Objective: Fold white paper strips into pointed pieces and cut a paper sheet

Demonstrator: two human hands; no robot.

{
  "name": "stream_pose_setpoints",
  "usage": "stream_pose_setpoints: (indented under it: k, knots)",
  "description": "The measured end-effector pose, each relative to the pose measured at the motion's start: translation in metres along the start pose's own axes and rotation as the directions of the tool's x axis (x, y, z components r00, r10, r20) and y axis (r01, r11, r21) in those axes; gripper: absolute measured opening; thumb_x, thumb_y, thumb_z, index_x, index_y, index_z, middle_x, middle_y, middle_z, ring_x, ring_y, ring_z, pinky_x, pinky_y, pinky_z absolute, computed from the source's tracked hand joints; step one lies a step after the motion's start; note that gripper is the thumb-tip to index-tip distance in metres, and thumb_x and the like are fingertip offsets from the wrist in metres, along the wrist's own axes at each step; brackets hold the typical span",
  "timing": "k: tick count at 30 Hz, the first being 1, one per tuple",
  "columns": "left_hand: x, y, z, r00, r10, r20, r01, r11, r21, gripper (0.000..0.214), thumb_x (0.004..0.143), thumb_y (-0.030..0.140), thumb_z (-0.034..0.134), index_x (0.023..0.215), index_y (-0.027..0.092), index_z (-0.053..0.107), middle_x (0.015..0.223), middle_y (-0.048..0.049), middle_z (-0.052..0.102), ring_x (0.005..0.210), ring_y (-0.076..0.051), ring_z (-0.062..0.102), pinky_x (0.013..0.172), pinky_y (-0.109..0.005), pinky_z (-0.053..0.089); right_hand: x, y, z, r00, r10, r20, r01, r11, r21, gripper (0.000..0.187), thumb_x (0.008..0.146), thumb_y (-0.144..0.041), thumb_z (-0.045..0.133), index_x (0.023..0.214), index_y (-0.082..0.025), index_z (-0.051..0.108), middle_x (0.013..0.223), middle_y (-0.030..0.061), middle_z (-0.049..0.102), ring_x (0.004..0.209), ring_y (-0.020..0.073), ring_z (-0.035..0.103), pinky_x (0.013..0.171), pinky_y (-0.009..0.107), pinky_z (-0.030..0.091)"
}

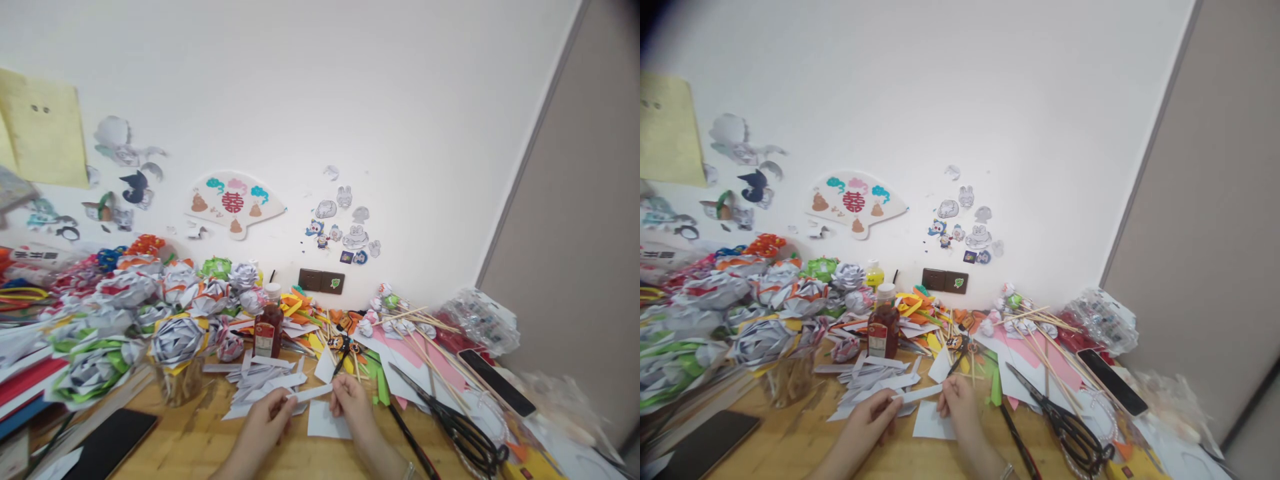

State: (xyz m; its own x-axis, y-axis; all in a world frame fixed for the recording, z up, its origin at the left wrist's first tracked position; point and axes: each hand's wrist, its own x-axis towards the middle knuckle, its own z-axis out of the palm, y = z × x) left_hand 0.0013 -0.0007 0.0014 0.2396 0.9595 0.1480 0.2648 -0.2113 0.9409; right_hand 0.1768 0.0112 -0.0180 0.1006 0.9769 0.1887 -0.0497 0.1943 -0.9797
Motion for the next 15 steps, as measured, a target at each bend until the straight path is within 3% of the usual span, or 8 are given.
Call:
stream_pose_setpoints:
  k: [10,13,15]
  knots:
    - [0.000,0.003,-0.002,0.998,0.047,0.033,-0.050,0.993,0.104,0.030,0.073,0.040,0.044,0.051,0.020,0.045,0.047,0.0037,0.046,0.048,-0.014,0.045,0.050,-0.023,0.034,-0.004,0.000,0.006,0.993,0.006,0.120,0.010,0.991,-0.131,0.042,0.069,-0.061,0.046,0.060,-0.020,0.042,0.039,-0.0065,0.046,0.031,0.0066,0.035,0.036,0.018,0.026]
    - [0.000,0.004,-0.002,0.998,0.043,0.034,-0.047,0.992,0.119,0.031,0.074,0.042,0.041,0.052,0.021,0.044,0.046,0.0037,0.046,0.045,-0.014,0.043,0.047,-0.023,0.033,-0.002,-0.009,0.005,0.995,-0.032,0.099,0.056,0.967,-0.250,0.035,0.076,-0.052,0.042,0.065,-0.019,0.046,0.047,-0.0038,0.052,0.038,0.0092,0.044,0.039,0.020,0.033]
    - [0.001,0.004,-0.002,0.999,0.021,0.035,-0.025,0.993,0.117,0.030,0.073,0.044,0.041,0.053,0.021,0.044,0.046,0.0042,0.046,0.043,-0.014,0.043,0.046,-0.023,0.033,0.004,-0.023,-0.006,0.994,-0.078,0.071,0.098,0.927,-0.361,0.026,0.078,-0.043,0.042,0.075,-0.019,0.051,0.062,0.0001,0.060,0.053,0.0133,0.054,0.049,0.022,0.040]
